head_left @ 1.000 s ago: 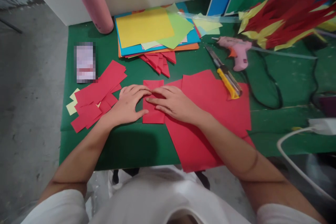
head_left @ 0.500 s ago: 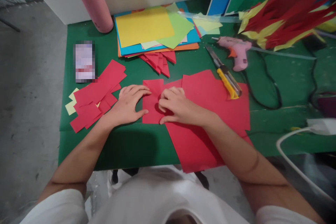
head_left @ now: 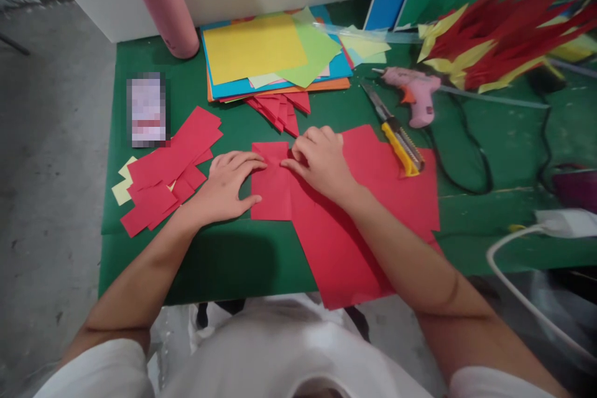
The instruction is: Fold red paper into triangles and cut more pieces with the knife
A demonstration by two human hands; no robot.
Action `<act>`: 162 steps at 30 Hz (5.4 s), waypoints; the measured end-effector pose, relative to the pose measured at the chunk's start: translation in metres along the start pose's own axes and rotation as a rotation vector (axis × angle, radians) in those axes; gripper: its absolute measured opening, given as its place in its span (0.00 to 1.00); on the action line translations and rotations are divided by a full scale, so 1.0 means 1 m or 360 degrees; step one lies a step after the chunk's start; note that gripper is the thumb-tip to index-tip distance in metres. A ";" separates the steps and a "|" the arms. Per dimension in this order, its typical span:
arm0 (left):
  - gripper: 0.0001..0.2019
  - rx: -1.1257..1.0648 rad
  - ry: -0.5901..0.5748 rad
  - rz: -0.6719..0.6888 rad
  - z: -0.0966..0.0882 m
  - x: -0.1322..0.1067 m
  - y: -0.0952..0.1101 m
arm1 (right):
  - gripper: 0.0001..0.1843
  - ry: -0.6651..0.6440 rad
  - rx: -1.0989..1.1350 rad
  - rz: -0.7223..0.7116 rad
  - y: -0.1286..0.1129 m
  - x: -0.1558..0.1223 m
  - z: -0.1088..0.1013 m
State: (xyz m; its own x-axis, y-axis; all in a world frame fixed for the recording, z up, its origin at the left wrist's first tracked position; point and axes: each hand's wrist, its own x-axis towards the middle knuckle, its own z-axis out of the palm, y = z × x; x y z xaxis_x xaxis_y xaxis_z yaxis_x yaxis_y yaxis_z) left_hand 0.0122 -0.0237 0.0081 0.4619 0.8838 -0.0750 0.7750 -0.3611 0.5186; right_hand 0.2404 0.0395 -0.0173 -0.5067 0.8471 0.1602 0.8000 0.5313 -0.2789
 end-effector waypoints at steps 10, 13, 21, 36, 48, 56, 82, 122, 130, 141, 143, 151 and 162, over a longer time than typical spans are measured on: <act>0.24 -0.0006 0.0017 -0.0015 0.001 0.000 0.001 | 0.20 0.0119 -0.0167 0.0293 -0.002 0.018 0.004; 0.24 -0.0014 0.0021 -0.0015 0.001 0.000 0.001 | 0.18 0.0188 -0.0047 0.0210 0.002 0.017 0.005; 0.24 0.0003 0.0014 -0.0015 0.001 0.000 0.001 | 0.25 0.0099 0.0239 -0.0207 -0.010 0.002 0.000; 0.28 -0.0004 0.0013 -0.0016 0.001 -0.001 -0.001 | 0.17 0.0008 0.0331 -0.0615 0.026 -0.001 -0.016; 0.27 0.0238 0.0187 0.0018 0.014 0.001 0.003 | 0.17 -0.0228 0.0754 -0.0663 0.017 -0.002 -0.022; 0.22 0.0272 0.0198 -0.0002 0.015 0.002 0.004 | 0.12 -0.0403 0.0591 -0.0648 0.022 -0.005 -0.031; 0.07 -0.0510 0.0705 -0.0088 0.020 0.009 -0.007 | 0.12 -0.0337 0.1495 -0.0328 0.008 -0.006 -0.018; 0.12 -0.1586 0.1210 -0.0412 0.034 0.011 0.018 | 0.22 -0.0244 0.2132 0.0330 -0.010 -0.005 -0.008; 0.12 -0.1761 0.1237 -0.0361 0.036 0.012 0.024 | 0.21 -0.0333 0.1985 0.0340 -0.012 -0.006 -0.012; 0.11 -0.1620 0.1214 -0.0486 0.032 0.009 0.023 | 0.22 -0.0310 0.1921 0.0339 -0.015 -0.008 -0.012; 0.11 -0.1603 0.1224 -0.0497 0.032 0.009 0.024 | 0.21 -0.0322 0.1919 0.0324 -0.015 -0.008 -0.012; 0.21 -0.1660 0.1259 -0.0514 0.034 0.010 0.024 | 0.21 -0.0272 0.1939 0.0290 -0.018 -0.008 -0.016; 0.17 -0.1736 0.1175 -0.0591 0.032 0.009 0.029 | 0.21 -0.0207 0.1875 0.0271 -0.017 -0.009 -0.013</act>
State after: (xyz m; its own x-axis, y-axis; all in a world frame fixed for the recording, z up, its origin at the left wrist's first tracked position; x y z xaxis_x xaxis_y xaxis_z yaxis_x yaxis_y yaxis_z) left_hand 0.0524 -0.0354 -0.0046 -0.2983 0.9522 -0.0665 -0.0873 0.0421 0.9953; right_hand 0.2361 0.0231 -0.0016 -0.5057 0.8618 -0.0407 0.1081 0.0164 -0.9940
